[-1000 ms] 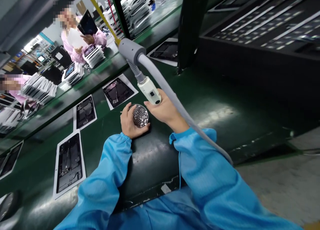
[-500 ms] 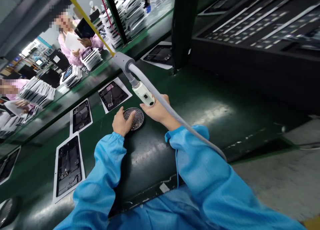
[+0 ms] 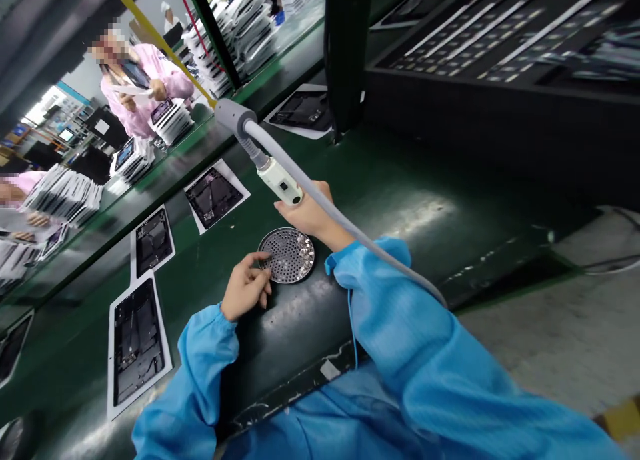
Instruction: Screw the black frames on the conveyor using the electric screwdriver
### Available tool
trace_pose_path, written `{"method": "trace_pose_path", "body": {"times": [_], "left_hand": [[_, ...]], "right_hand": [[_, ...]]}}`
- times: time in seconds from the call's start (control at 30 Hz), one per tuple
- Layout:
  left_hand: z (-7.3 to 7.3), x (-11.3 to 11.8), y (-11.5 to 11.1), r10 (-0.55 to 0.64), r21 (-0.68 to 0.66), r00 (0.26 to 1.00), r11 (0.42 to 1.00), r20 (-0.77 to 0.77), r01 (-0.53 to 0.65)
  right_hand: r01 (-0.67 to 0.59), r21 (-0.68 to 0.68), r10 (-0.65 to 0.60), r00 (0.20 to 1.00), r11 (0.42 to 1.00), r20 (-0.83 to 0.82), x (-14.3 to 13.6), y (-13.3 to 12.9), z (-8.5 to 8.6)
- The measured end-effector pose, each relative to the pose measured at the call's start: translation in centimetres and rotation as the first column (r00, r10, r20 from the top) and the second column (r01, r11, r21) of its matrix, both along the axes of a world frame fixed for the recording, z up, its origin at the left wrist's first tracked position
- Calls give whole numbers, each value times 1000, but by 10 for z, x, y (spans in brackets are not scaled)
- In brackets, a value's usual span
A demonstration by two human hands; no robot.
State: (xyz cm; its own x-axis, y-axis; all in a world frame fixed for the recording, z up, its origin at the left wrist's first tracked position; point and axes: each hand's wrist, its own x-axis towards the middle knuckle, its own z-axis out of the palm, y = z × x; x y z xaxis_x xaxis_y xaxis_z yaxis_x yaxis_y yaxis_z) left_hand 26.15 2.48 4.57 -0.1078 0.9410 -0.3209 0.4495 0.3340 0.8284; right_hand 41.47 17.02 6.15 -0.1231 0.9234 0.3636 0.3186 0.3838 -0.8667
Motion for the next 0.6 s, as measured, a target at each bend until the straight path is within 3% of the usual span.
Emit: {"method": "trace_pose_path", "body": {"times": [0.07,0.1,0.17,0.23,0.3,0.43,0.6], "left_hand": [[3,-11,1,-63,-61,994,996,94,69],[5,-20,4,-58,-34,998,998,37,60],[7,-41,16,-10,81,964,996,-266,32],[10,-62,31,43,162,816,985,-577,63],[14,-79,49,64,167,667,982,-742,91],[23,-100,84,63,130,515,987,-855,95],[33,-113,123,-60,-16,357,992,-932,126]], "right_hand": [[7,-3,-7,1000,1000,1,0,0,0],[8,-5,-8,1000,1000,-1,-1,0,1],[7,-4,-7,1000,1000,-5,-2,-1,1],[-3,0,3,1000,1000,-4,-3,0,1],[-14,-5,14,1000,1000,7,-4,0,0],[-39,-32,40,999,999,25,-6,2,-3],[-89,-48,90,996,995,11,-8,4,-5]]}}
